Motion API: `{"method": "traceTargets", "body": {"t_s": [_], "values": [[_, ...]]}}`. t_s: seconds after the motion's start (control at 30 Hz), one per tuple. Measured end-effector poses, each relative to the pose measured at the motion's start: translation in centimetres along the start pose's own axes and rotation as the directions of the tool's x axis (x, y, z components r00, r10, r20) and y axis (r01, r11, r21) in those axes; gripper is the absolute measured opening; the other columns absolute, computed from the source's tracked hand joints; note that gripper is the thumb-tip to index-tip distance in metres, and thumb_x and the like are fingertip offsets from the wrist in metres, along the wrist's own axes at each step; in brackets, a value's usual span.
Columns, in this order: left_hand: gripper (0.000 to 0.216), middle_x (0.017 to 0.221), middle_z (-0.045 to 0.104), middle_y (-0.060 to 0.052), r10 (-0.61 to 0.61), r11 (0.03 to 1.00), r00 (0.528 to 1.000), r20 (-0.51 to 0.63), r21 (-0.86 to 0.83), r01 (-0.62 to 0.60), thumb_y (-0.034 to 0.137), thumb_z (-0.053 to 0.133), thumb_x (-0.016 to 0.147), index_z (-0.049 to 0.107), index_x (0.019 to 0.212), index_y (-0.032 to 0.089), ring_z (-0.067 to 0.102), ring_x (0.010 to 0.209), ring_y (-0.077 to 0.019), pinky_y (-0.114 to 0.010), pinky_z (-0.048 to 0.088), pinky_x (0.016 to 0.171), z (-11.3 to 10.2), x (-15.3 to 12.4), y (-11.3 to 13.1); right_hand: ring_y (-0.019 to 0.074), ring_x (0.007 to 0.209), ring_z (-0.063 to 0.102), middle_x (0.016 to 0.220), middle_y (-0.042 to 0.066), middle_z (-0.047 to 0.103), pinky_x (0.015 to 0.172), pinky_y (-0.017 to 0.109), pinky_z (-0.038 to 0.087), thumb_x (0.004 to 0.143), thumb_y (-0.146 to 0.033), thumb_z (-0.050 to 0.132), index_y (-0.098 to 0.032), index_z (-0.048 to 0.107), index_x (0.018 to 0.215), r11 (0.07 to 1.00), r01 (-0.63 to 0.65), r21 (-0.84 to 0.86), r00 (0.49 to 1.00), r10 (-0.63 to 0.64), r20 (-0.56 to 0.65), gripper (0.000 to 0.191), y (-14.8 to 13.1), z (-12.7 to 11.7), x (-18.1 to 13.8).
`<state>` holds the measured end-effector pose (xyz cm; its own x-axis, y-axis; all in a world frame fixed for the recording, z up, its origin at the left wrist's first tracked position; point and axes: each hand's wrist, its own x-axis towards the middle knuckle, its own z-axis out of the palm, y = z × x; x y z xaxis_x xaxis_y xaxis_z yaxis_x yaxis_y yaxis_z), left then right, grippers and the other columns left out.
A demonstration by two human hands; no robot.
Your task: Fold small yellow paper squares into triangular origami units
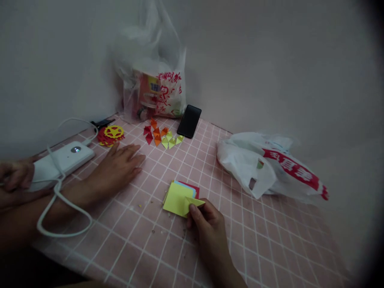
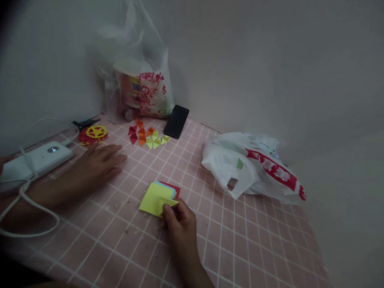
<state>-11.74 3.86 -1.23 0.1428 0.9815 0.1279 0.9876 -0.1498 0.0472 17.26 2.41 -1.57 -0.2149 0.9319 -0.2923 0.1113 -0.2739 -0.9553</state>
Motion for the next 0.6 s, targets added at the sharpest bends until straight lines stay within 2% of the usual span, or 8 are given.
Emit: {"method": "traceTargets", "body": {"t_s": [0.17,0.37,0.43,0.5,0.53,0.6], "values": [[0.037,0.141,0.052,-0.017,0.054,0.999,0.998,-0.011,-0.001,-0.054,0.026,0.041,0.093,0.062,0.123,0.018,0.045,0.133,-0.0313,-0.056,0.020,0.115,0.3,-0.9,0.4,0.0081,0.048,0.040,0.053,-0.004,0.052,0.045,0.020,0.028,0.085,-0.039,0.064,-0.017,0.056,0.069,0.999,0.003,0.052,1.000,-0.002,-0.009,0.028,-0.2,0.2,0.1],[0.036,0.137,0.055,-0.014,-0.005,0.994,0.993,-0.115,-0.113,-0.008,0.032,0.041,0.093,0.061,0.120,0.020,0.048,0.129,-0.0286,-0.050,0.026,0.115,-0.3,-2.7,-0.4,0.0079,0.044,0.039,0.053,-0.005,0.053,0.043,0.020,0.028,0.084,-0.041,0.064,-0.018,0.057,0.071,0.997,-0.020,0.077,1.000,0.020,-0.005,0.028,-0.1,0.2,0.0],[0.037,0.132,0.057,-0.013,-0.080,0.989,0.986,-0.148,-0.135,0.060,0.034,0.040,0.094,0.059,0.121,0.018,0.050,0.125,-0.0262,-0.044,0.033,0.112,-1.1,-3.0,-1.4,0.0085,0.044,0.040,0.053,-0.005,0.053,0.044,0.020,0.029,0.084,-0.043,0.064,-0.018,0.057,0.070,0.997,-0.026,0.068,1.000,0.027,-0.005,0.029,0.0,0.1,0.1],[0.041,0.127,0.057,-0.015,-0.218,0.971,0.962,-0.164,-0.136,0.197,0.036,0.040,0.093,0.056,0.123,0.014,0.051,0.121,-0.0267,-0.042,0.037,0.108,-2.0,-2.9,-2.9,0.0099,0.048,0.043,0.053,-0.003,0.054,0.046,0.021,0.031,0.082,-0.044,0.066,-0.018,0.057,0.067,0.999,-0.013,0.042,1.000,0.013,-0.004,0.032,0.2,0.0,0.2],[0.042,0.126,0.057,-0.016,-0.321,0.944,0.931,-0.171,-0.137,0.300,0.036,0.041,0.092,0.056,0.123,0.011,0.050,0.120,-0.0283,-0.043,0.037,0.108,-2.4,-2.8,-3.8,0.0106,0.049,0.044,0.053,-0.003,0.055,0.047,0.021,0.032,0.081,-0.045,0.067,-0.017,0.058,0.067,1.000,0.000,0.031,0.999,0.001,-0.033,0.032,0.3,-0.1,0.2],[0.045,0.122,0.058,-0.017,-0.547,0.832,0.827,-0.131,-0.194,0.520,0.040,0.043,0.091,0.055,0.121,0.008,0.055,0.110,-0.0293,-0.045,0.042,0.101,-3.0,-2.4,-5.9,0.0111,0.050,0.045,0.054,-0.002,0.055,0.047,0.021,0.031,0.080,-0.046,0.068,-0.017,0.059,0.067,1.000,-0.002,0.022,0.999,0.003,-0.037,0.033,0.5,-0.1,0.3]]}}
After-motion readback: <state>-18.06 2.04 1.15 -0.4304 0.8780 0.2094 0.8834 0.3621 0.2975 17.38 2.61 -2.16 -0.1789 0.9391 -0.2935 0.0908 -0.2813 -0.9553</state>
